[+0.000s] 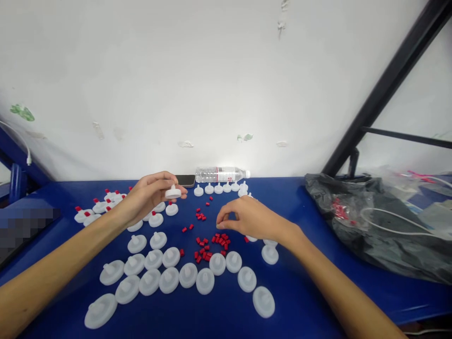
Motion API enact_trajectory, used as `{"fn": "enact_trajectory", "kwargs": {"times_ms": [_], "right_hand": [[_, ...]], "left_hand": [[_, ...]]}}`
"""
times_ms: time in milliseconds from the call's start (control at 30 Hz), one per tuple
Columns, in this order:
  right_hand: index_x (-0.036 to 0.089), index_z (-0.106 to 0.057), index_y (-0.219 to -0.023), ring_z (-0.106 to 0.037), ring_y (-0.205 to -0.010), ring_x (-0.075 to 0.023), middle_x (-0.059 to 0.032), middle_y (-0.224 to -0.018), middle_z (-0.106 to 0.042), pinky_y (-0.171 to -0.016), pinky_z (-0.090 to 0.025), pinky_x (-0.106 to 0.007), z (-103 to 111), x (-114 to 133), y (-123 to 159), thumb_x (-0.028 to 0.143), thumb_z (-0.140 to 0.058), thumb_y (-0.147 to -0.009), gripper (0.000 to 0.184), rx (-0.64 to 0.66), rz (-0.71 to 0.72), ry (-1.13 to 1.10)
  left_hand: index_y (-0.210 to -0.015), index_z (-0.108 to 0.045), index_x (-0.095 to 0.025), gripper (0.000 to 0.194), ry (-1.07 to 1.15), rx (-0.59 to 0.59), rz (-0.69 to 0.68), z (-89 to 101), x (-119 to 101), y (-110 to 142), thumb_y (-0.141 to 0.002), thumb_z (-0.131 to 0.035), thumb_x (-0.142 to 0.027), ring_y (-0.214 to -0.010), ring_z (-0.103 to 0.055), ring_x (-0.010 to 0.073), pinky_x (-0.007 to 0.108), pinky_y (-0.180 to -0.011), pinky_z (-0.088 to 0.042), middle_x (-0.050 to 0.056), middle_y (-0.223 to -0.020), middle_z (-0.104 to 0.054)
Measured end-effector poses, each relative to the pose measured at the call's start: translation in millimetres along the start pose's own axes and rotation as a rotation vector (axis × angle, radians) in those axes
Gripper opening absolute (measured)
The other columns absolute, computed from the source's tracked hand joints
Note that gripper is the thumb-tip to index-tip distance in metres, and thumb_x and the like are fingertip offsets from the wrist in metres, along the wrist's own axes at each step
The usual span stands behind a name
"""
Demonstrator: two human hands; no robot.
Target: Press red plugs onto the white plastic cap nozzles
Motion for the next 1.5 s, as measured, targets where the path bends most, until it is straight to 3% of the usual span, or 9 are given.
{"fn": "enact_trajectory", "kwargs": {"times_ms": [100, 233, 433, 600, 833, 1000, 1133, 1333, 1500], "right_hand": [[0.027, -0.082, -0.092, -0.069, -0.075, -0.0132, 0.0041, -0.092, -0.080, -0.066, -0.043, -0.026, -6, 4, 0, 0.028, -0.075, -0.093, 0.006, 0.019, 0.030, 0.030], [0.027, -0.081, -0.092, -0.070, -0.079, -0.0144, 0.0029, -0.092, -0.079, -0.068, -0.044, -0.026, -15, 7, 0, 0.021, -0.075, -0.092, 0.009, 0.056, 0.031, 0.063], [0.027, -0.080, -0.093, -0.071, -0.080, -0.0149, 0.0033, -0.091, -0.079, -0.068, -0.043, -0.026, -23, 3, -2, 0.021, -0.076, -0.093, 0.007, 0.089, 0.018, 0.095], [0.027, -0.078, -0.090, -0.070, -0.075, -0.0157, 0.0044, -0.084, -0.078, -0.065, -0.040, -0.026, -21, -2, -3, 0.028, -0.079, -0.091, 0.002, 0.051, -0.025, 0.149], [0.024, -0.076, -0.090, -0.071, -0.082, -0.0178, 0.0013, -0.088, -0.078, -0.066, -0.040, -0.027, -20, 0, -3, 0.026, -0.074, -0.095, 0.006, 0.055, -0.037, 0.191], [0.024, -0.073, -0.096, -0.066, -0.070, -0.0129, 0.0029, -0.083, -0.075, -0.065, -0.039, -0.025, -15, 4, -3, 0.027, -0.066, -0.101, 0.010, -0.026, 0.011, 0.131], [0.025, -0.074, -0.099, -0.059, -0.058, -0.0091, 0.0067, -0.075, -0.073, -0.059, -0.037, -0.024, -5, 3, -2, 0.029, -0.066, -0.102, 0.009, -0.122, -0.019, 0.046], [0.025, -0.074, -0.103, -0.064, -0.063, -0.0071, 0.0064, -0.095, -0.079, -0.065, -0.047, -0.022, 1, 11, -3, 0.021, -0.072, -0.097, 0.008, -0.176, 0.015, -0.127], [0.027, -0.078, -0.106, -0.063, -0.065, -0.0085, 0.0039, -0.098, -0.079, -0.066, -0.048, -0.023, 8, 14, -2, 0.023, -0.073, -0.096, 0.012, -0.253, 0.057, -0.121]], "left_hand": [[-0.094, -0.066, -0.019, 0.021, 0.186, -0.024, 0.078, 0.7, 13, 7, -0.084, -0.078, -0.034, -0.073, -0.062, 0.0140, 0.018, -0.048, -0.042, 0.001, -0.077, -0.061], [-0.097, -0.071, -0.022, 0.019, 0.133, -0.040, 0.107, 1.8, 15, 19, -0.088, -0.075, -0.039, -0.060, -0.044, 0.0088, 0.015, -0.038, -0.025, -0.001, -0.075, -0.047], [-0.111, -0.077, -0.020, 0.028, 0.245, 0.006, 0.105, -7.8, 5, 30, -0.086, -0.066, -0.027, -0.068, -0.050, 0.0141, 0.025, -0.048, -0.042, 0.007, -0.089, -0.058], [-0.128, -0.071, -0.024, 0.041, 0.049, 0.079, 0.088, -19.7, 11, 32, -0.088, -0.075, -0.035, -0.098, -0.065, 0.0241, 0.030, -0.064, -0.054, 0.011, -0.110, -0.069], [-0.124, -0.070, -0.027, 0.044, -0.138, 0.131, 0.047, -25.8, 14, 35, -0.085, -0.079, -0.046, -0.113, -0.071, 0.0309, 0.036, -0.077, -0.064, 0.012, -0.126, -0.071], [-0.117, -0.071, -0.025, 0.036, -0.145, 0.192, 0.046, -35.2, 16, 36, -0.092, -0.070, -0.052, -0.118, -0.071, 0.0286, 0.035, -0.084, -0.064, 0.011, -0.122, -0.076], [-0.116, -0.070, -0.025, 0.036, -0.264, 0.174, -0.035, -37.0, 10, 35, -0.097, -0.062, -0.054, -0.103, -0.075, 0.0228, 0.029, -0.078, -0.062, 0.008, -0.118, -0.076], [-0.137, -0.055, -0.032, 0.050, -0.256, 0.180, -0.006, -36.8, 19, 36, -0.094, -0.070, -0.050, -0.083, -0.071, 0.0147, 0.028, -0.076, -0.059, 0.004, -0.116, -0.076], [-0.124, -0.065, -0.027, 0.046, -0.194, 0.221, 0.078, -41.6, 31, 39, -0.086, -0.079, -0.049, -0.085, -0.068, 0.0145, 0.027, -0.074, -0.057, 0.004, -0.115, -0.074]]}}
Point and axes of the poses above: each hand's wrist, its own y-axis away from the middle knuckle, its own z-axis out of the back of the hand, x = y × z, the point moved 10 cm from there along -y, towards the middle knuckle
